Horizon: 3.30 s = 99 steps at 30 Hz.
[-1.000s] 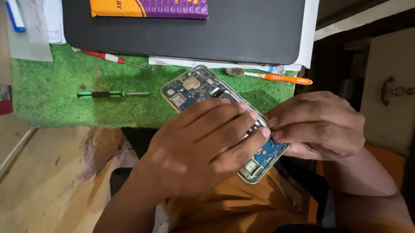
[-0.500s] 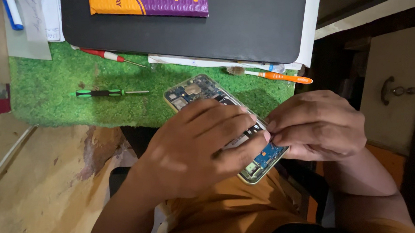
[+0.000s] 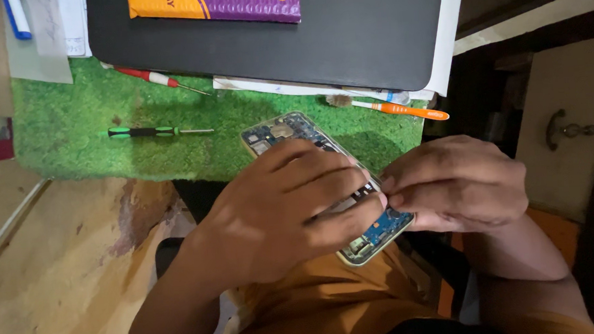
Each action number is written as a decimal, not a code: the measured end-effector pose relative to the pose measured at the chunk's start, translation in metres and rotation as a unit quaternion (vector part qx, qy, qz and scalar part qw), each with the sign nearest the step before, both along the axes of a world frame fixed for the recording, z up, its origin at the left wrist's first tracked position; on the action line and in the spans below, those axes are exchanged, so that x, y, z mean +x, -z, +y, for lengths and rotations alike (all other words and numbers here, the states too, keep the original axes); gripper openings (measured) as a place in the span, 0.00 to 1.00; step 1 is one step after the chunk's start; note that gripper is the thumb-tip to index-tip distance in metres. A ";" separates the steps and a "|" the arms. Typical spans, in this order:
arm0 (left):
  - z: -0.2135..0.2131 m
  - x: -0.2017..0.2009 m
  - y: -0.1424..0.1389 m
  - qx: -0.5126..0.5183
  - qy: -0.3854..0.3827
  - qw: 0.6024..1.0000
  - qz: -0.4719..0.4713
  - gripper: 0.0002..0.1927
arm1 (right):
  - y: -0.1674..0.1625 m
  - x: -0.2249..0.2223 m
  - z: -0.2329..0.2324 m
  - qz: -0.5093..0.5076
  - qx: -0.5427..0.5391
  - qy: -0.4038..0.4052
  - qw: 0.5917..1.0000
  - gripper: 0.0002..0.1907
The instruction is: The person disassembles a smartphone, prying open the back cover and working on the internal board with a small pry tool. They remove the old battery, fit a new battery and display assembly into the frame, press components into place, then close the phone and set the assembled device on the mat.
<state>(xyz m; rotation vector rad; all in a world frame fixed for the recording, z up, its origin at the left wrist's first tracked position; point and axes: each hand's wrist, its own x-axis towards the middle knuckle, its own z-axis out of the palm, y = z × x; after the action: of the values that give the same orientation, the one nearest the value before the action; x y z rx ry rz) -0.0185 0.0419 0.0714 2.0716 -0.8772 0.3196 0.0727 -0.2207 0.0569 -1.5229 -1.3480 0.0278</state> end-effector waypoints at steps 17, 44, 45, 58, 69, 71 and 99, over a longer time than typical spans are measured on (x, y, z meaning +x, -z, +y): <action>-0.036 0.003 0.041 0.100 -0.260 0.950 -0.140 0.19 | 0.008 -0.023 0.012 0.444 0.022 0.066 0.893 0.47; -0.049 -0.004 0.028 -0.273 -0.170 0.906 0.274 0.16 | 0.004 -0.016 0.001 0.062 -0.091 0.233 0.966 0.06; -0.050 -0.005 0.027 -0.269 -0.176 0.913 0.252 0.16 | 0.003 -0.017 0.002 0.053 -0.090 0.229 0.968 0.07; -0.056 -0.013 0.023 -0.282 -0.151 0.927 0.195 0.16 | -0.006 -0.022 0.011 -0.013 -0.068 0.192 0.979 0.08; -0.053 -0.012 0.021 -0.282 -0.140 0.916 0.248 0.16 | -0.005 -0.028 0.011 0.049 -0.040 0.234 0.970 0.12; -0.053 -0.013 0.021 -0.292 -0.139 0.914 0.246 0.15 | -0.005 -0.029 0.011 0.045 -0.048 0.235 0.970 0.12; -0.054 -0.012 0.024 -0.275 -0.136 0.929 0.208 0.13 | -0.008 -0.025 0.008 0.017 -0.043 0.193 0.980 0.10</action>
<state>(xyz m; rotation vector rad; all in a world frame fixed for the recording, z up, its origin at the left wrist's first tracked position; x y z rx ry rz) -0.0304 -0.0119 0.0477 1.6337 -0.2016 0.2248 0.0477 -0.2129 0.0649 -1.8273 -1.0168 -0.1332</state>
